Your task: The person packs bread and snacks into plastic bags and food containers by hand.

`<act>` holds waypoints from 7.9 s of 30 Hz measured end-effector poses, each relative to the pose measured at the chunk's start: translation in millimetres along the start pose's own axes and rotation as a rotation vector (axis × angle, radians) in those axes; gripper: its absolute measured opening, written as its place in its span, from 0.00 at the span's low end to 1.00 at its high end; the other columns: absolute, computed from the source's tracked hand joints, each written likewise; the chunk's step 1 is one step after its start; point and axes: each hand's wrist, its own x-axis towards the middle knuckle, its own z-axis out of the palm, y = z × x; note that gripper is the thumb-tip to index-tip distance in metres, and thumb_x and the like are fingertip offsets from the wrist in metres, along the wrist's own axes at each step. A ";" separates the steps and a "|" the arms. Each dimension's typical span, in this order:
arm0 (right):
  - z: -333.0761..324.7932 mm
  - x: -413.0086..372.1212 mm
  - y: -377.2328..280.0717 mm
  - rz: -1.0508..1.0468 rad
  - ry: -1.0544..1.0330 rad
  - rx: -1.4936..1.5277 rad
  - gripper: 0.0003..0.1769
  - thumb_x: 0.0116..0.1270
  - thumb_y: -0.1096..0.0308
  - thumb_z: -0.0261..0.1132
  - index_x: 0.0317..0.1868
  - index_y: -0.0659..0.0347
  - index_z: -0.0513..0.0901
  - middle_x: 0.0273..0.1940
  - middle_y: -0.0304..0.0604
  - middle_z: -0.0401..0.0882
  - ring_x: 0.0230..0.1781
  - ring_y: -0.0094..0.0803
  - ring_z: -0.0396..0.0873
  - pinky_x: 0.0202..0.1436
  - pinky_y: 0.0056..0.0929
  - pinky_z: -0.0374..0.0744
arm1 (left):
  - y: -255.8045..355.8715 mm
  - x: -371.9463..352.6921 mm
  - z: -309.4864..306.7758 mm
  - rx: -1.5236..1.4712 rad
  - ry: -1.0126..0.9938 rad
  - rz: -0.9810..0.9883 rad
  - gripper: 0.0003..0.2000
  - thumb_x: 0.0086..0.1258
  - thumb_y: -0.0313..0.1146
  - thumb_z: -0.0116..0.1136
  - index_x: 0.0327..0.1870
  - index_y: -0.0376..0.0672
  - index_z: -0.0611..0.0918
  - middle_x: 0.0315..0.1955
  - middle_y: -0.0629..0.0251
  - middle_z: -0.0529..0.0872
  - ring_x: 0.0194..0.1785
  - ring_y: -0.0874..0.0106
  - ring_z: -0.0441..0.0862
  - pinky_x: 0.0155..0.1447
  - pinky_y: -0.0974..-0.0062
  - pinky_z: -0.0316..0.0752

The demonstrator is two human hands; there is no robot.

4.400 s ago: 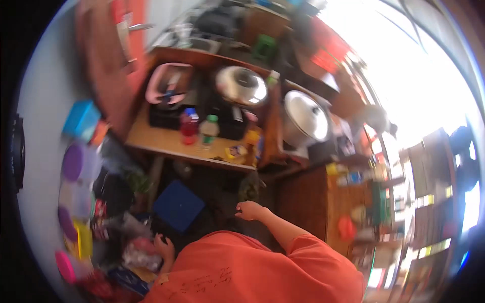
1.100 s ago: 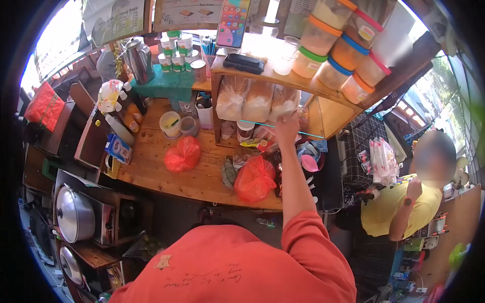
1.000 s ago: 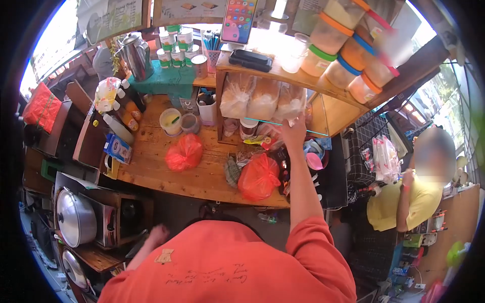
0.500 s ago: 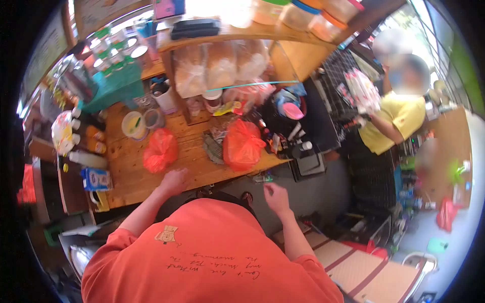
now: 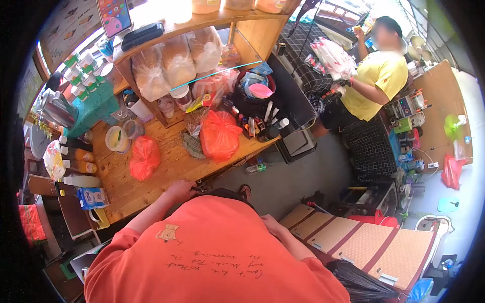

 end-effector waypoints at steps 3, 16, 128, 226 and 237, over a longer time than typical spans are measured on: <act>-37.0 -5.2 -8.0 0.040 -0.021 0.114 0.21 0.72 0.54 0.67 0.35 0.68 0.87 0.32 0.38 0.85 0.30 0.23 0.78 0.37 0.29 0.78 | 16.4 -4.7 -3.4 -0.042 0.067 -0.024 0.18 0.69 0.44 0.60 0.54 0.45 0.83 0.48 0.48 0.87 0.54 0.50 0.83 0.58 0.53 0.76; -153.8 37.2 -36.9 -0.256 0.025 -0.995 0.25 0.71 0.47 0.63 0.28 0.62 0.83 0.23 0.48 0.82 0.26 0.41 0.82 0.34 0.40 0.78 | 134.4 143.9 -97.6 0.093 1.014 -0.249 0.13 0.65 0.42 0.63 0.38 0.40 0.83 0.35 0.51 0.87 0.41 0.50 0.86 0.48 0.54 0.81; -391.2 -71.6 -199.2 -0.801 0.219 1.038 0.24 0.69 0.62 0.70 0.57 0.71 0.77 0.46 0.52 0.86 0.45 0.37 0.87 0.57 0.40 0.85 | 62.8 7.3 -67.0 -1.288 1.108 -0.138 0.08 0.73 0.32 0.64 0.32 0.42 0.79 0.28 0.73 0.81 0.30 0.85 0.71 0.34 0.84 0.65; -400.1 -95.9 -202.0 -0.719 -0.092 0.982 0.26 0.73 0.53 0.61 0.62 0.61 0.74 0.51 0.62 0.84 0.30 0.30 0.82 0.42 0.35 0.83 | 167.2 21.1 -69.0 -1.293 1.226 -0.109 0.09 0.76 0.30 0.58 0.32 0.38 0.80 0.37 0.60 0.89 0.21 0.82 0.76 0.25 0.82 0.73; -393.7 -120.4 -205.5 -0.896 -0.273 0.764 0.34 0.69 0.50 0.59 0.66 0.67 0.71 0.50 0.65 0.83 0.45 0.47 0.86 0.39 0.44 0.80 | 175.6 29.0 -63.2 -1.117 1.251 -0.198 0.10 0.73 0.34 0.63 0.32 0.39 0.82 0.22 0.72 0.81 0.22 0.83 0.79 0.23 0.84 0.69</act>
